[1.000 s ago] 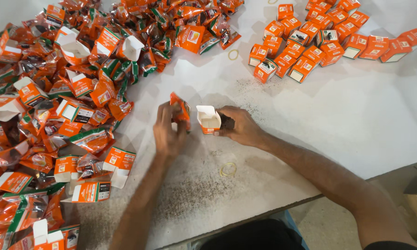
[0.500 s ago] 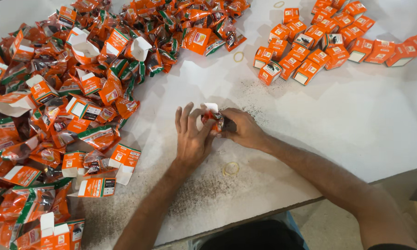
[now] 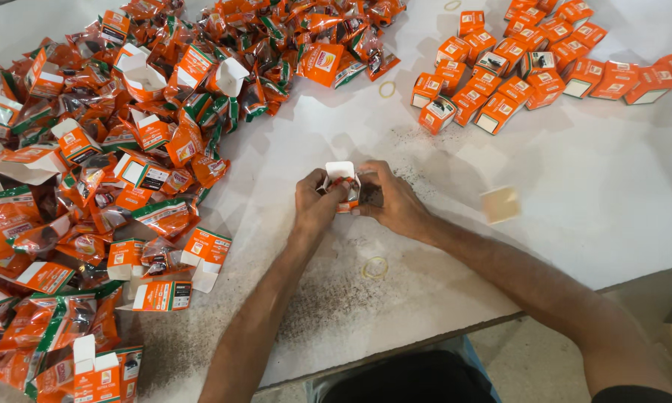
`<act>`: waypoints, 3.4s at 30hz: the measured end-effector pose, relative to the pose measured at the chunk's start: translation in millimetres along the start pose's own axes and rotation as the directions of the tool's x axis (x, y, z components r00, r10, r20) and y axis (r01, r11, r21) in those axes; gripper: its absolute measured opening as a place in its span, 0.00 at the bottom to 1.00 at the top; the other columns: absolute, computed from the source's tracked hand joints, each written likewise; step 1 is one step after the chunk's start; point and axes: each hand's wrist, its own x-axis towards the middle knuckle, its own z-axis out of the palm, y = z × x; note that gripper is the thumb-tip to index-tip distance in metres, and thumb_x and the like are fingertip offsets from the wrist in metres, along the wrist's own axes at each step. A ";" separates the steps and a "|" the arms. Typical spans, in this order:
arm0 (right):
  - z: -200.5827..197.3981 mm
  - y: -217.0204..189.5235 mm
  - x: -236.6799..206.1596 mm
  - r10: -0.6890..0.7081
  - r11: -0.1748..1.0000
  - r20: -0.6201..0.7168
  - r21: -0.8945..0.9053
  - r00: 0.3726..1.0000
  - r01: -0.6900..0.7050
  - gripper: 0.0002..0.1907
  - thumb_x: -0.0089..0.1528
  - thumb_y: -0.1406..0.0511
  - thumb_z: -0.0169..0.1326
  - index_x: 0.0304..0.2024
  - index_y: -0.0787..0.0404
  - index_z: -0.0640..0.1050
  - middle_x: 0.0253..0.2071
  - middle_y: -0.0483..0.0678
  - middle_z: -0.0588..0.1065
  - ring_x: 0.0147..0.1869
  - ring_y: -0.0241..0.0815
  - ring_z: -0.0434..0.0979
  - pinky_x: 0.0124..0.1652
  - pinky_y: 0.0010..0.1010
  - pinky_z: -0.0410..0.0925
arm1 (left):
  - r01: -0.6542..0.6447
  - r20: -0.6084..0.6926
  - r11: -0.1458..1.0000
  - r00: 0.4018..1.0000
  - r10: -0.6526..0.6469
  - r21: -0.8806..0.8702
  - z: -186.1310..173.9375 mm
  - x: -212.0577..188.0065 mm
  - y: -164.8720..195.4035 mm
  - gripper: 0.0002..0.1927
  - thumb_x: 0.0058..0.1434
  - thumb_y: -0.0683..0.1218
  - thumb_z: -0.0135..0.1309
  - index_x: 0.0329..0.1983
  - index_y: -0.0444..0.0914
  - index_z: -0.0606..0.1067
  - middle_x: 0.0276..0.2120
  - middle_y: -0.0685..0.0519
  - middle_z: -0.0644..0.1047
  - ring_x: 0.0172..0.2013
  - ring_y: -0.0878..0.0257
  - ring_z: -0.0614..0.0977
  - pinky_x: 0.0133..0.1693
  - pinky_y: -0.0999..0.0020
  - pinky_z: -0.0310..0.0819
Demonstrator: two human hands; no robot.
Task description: The person picks sealed plastic packets one at a time from a large pile on the table, places a packet into a small orange carton, folds the carton flaps closed, and sets the finished carton aside with other completed cartons, repeating the cycle.
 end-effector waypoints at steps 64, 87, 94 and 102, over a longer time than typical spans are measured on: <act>0.4 -77.2 -42.5 -0.100 0.814 0.142 -0.558 0.985 0.163 0.47 0.56 0.62 0.63 0.72 0.69 0.56 0.73 0.71 0.50 0.75 0.72 0.53 0.65 0.58 0.56 | -0.296 -0.056 0.793 0.922 0.382 0.533 21.7 28.7 -16.7 0.34 0.65 0.44 0.57 0.71 0.31 0.58 0.69 0.31 0.60 0.69 0.36 0.63 0.71 0.48 0.59; -173.0 -53.2 -149.4 0.557 0.664 -0.212 -0.468 0.803 -0.584 0.23 0.62 0.56 0.60 0.53 0.57 0.68 0.64 0.52 0.76 0.41 0.49 0.85 0.40 0.43 0.77 | -0.683 0.411 0.669 0.722 0.557 0.293 137.9 21.0 20.6 0.36 0.59 0.47 0.62 0.69 0.37 0.62 0.75 0.35 0.50 0.73 0.36 0.57 0.70 0.46 0.56; -104.1 -6.9 -73.8 0.463 0.795 0.192 0.342 0.865 -0.502 0.25 0.60 0.66 0.57 0.59 0.57 0.67 0.43 0.50 0.77 0.46 0.36 0.78 0.45 0.32 0.76 | -0.407 0.155 0.270 0.756 0.636 0.873 -88.7 -37.8 19.2 0.15 0.59 0.41 0.59 0.50 0.38 0.76 0.57 0.46 0.72 0.58 0.46 0.75 0.57 0.48 0.71; 8.8 4.3 8.6 0.387 0.505 0.255 0.746 0.886 -0.435 0.31 0.56 0.68 0.52 0.63 0.56 0.64 0.50 0.45 0.73 0.50 0.36 0.75 0.46 0.32 0.72 | 0.076 -0.149 0.174 0.880 0.452 0.982 -158.3 58.3 -5.9 0.34 0.48 0.56 0.65 0.52 0.32 0.70 0.49 0.31 0.71 0.46 0.37 0.76 0.40 0.43 0.74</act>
